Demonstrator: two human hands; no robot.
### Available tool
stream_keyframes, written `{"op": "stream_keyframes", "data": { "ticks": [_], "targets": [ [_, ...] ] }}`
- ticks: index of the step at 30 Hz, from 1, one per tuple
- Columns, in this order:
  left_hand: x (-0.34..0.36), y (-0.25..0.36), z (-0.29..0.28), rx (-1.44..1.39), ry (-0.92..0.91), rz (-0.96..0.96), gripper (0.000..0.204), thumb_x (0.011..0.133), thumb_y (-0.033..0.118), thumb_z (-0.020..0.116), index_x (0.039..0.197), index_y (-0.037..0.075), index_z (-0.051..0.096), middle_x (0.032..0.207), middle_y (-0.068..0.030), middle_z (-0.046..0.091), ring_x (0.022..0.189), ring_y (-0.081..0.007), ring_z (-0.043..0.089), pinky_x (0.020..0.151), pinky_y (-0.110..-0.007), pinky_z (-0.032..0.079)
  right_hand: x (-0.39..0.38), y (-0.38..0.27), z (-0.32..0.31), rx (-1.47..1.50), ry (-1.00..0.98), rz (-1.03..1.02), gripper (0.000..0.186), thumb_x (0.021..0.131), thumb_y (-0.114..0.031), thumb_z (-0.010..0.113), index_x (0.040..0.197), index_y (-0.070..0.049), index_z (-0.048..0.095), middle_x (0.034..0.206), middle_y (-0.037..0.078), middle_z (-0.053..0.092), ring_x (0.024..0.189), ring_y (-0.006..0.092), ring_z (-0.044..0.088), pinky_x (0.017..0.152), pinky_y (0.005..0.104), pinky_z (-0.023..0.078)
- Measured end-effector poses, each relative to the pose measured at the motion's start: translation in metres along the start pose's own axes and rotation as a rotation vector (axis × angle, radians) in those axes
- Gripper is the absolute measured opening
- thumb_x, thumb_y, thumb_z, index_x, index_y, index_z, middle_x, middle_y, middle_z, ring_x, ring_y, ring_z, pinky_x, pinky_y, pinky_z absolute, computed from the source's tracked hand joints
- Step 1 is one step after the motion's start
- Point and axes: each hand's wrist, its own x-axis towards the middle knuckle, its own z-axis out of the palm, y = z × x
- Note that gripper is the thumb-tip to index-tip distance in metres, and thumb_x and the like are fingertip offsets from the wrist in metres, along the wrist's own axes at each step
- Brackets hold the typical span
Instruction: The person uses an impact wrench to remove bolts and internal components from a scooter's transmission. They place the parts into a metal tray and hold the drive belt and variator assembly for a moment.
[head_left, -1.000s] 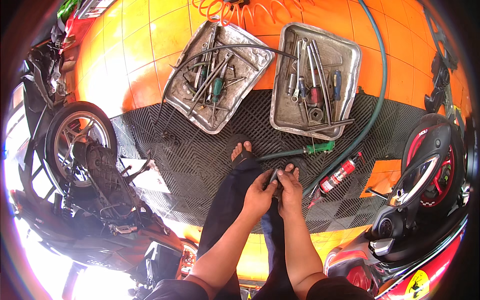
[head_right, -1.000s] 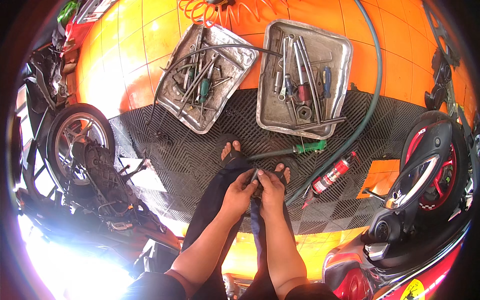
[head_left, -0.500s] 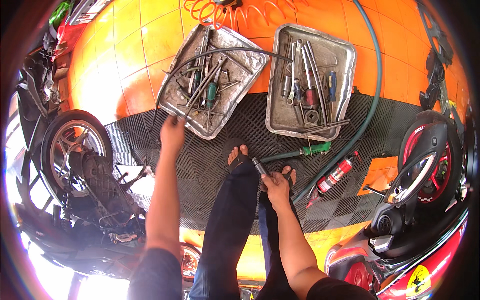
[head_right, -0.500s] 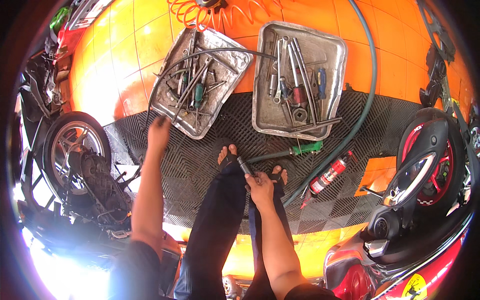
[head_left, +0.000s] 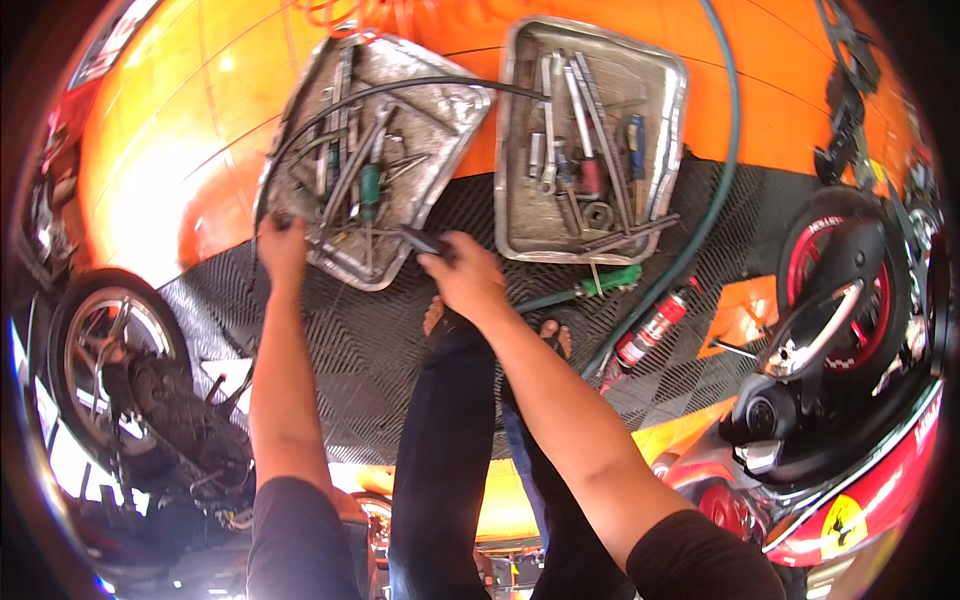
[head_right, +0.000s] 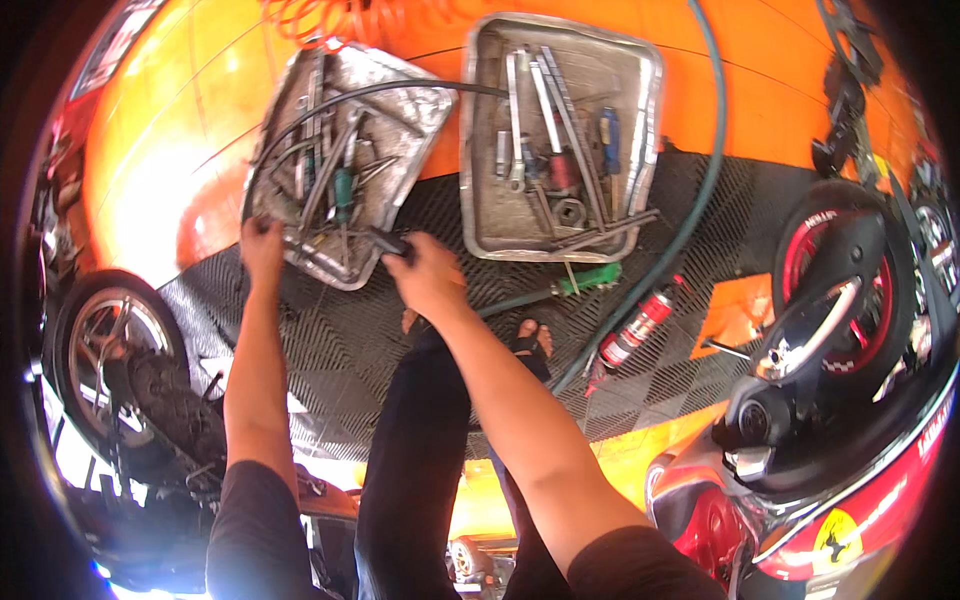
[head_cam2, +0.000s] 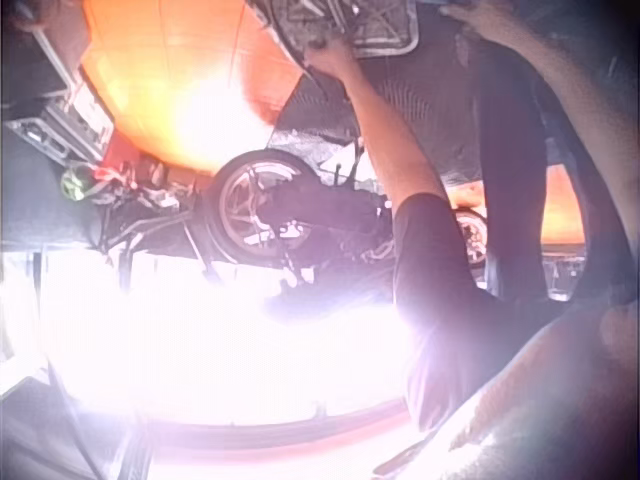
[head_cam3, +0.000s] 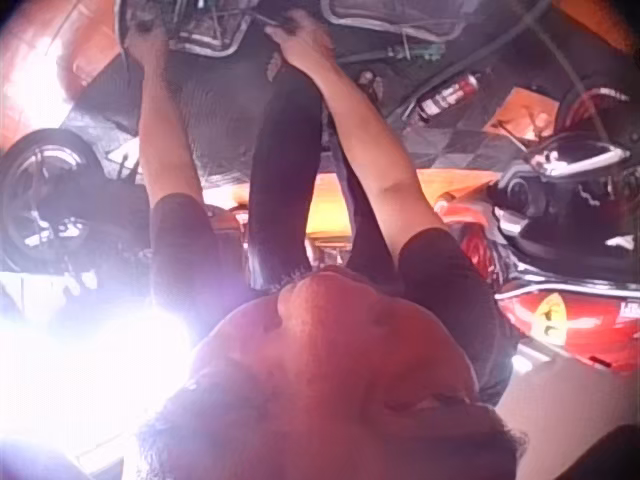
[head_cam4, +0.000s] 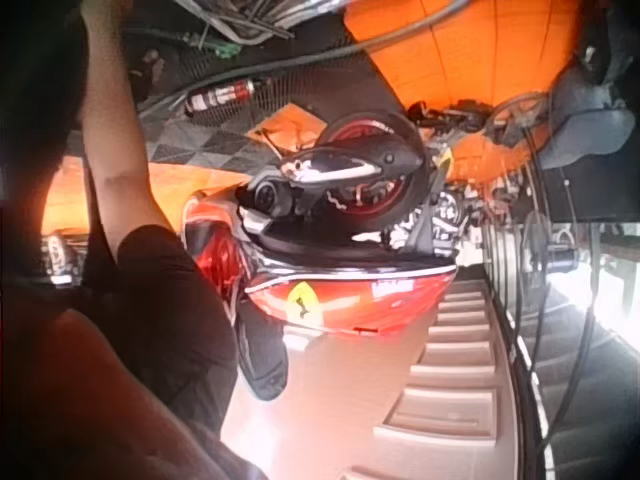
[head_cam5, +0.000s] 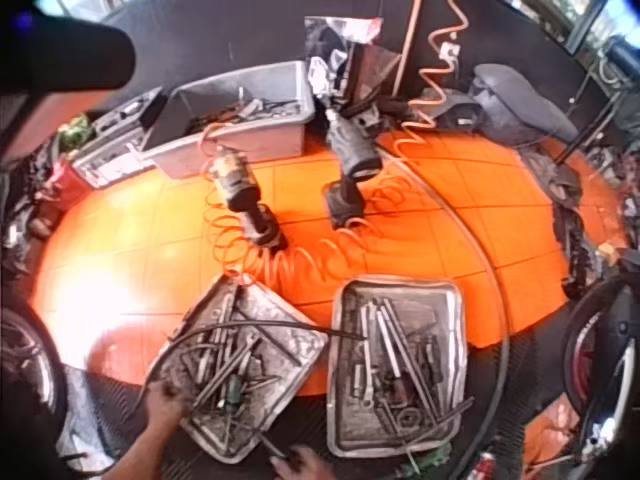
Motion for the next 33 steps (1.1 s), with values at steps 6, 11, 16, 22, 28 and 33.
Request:
{"op": "stream_keyframes", "data": {
  "ticks": [6,11,16,22,28,33],
  "targets": [
    [0.032,0.026,-0.027,-0.531,-0.204,-0.235,0.026,0.086,0.020,0.058,0.103,0.001,0.060,0.075,-0.0035,0.058,0.069,-0.0133,0.058,0.062,-0.025,0.046,0.035,-0.040,0.007,-0.102,-0.105,-0.199,0.041,0.088,-0.024,0.060,0.125,-0.006,0.056,0.126,0.020,0.054,0.111,0.0362,0.056,0.092,0.0446,0.046],
    [0.099,0.040,-0.012,-0.030,-0.219,-0.169,0.036,0.088,0.032,0.056,0.109,0.005,0.065,0.086,-0.0142,0.067,0.083,-0.0262,0.065,0.073,-0.036,0.050,0.012,-0.009,-0.008,0.053,-0.146,-0.061,0.041,0.089,-0.026,0.060,0.125,-0.007,0.057,0.120,0.020,0.059,0.109,0.0357,0.058,0.093,0.0432,0.046],
    [0.119,0.063,0.003,0.383,-0.183,0.034,0.041,0.084,0.038,0.058,0.111,0.009,0.068,0.103,-0.0207,0.068,0.100,-0.0343,0.065,0.087,-0.043,0.050,-0.031,0.081,-0.024,-0.185,0.000,0.162,0.040,0.087,-0.030,0.062,0.120,-0.008,0.060,0.109,0.018,0.066,0.106,0.0380,0.060,0.092,0.0434,0.046],
    [0.117,0.068,0.018,0.358,-0.166,0.021,0.045,0.084,0.042,0.063,0.120,0.015,0.066,0.101,-0.0156,0.070,0.090,-0.0291,0.067,0.082,-0.038,0.051,-0.096,0.140,-0.036,-0.412,-0.118,0.197,0.034,0.085,-0.028,0.062,0.111,-0.006,0.062,0.105,0.020,0.066,0.101,0.0402,0.062,0.089,0.0454,0.047],
    [0.129,0.048,0.037,0.296,-0.197,-0.020,0.049,0.082,0.047,0.069,0.114,0.010,0.069,0.084,-0.0105,0.069,0.059,-0.0186,0.061,0.058,-0.032,0.049,-0.128,0.166,-0.020,-0.256,-0.247,0.332,0.033,0.085,-0.027,0.062,0.105,-0.001,0.063,0.101,0.020,0.067,0.097,0.0381,0.063,0.086,0.0423,0.048],
    [0.134,0.086,0.034,0.285,-0.414,-0.086,0.051,0.072,0.044,0.077,0.094,-0.001,0.070,0.087,-0.0173,0.070,0.072,-0.0271,0.069,0.067,-0.036,0.053,-0.085,0.180,-0.027,0.016,-0.049,0.428,0.045,0.087,-0.037,0.065,0.112,0.000,0.061,0.096,0.017,0.068,0.092,0.0333,0.065,0.083,0.0385,0.049]
  ]
}}
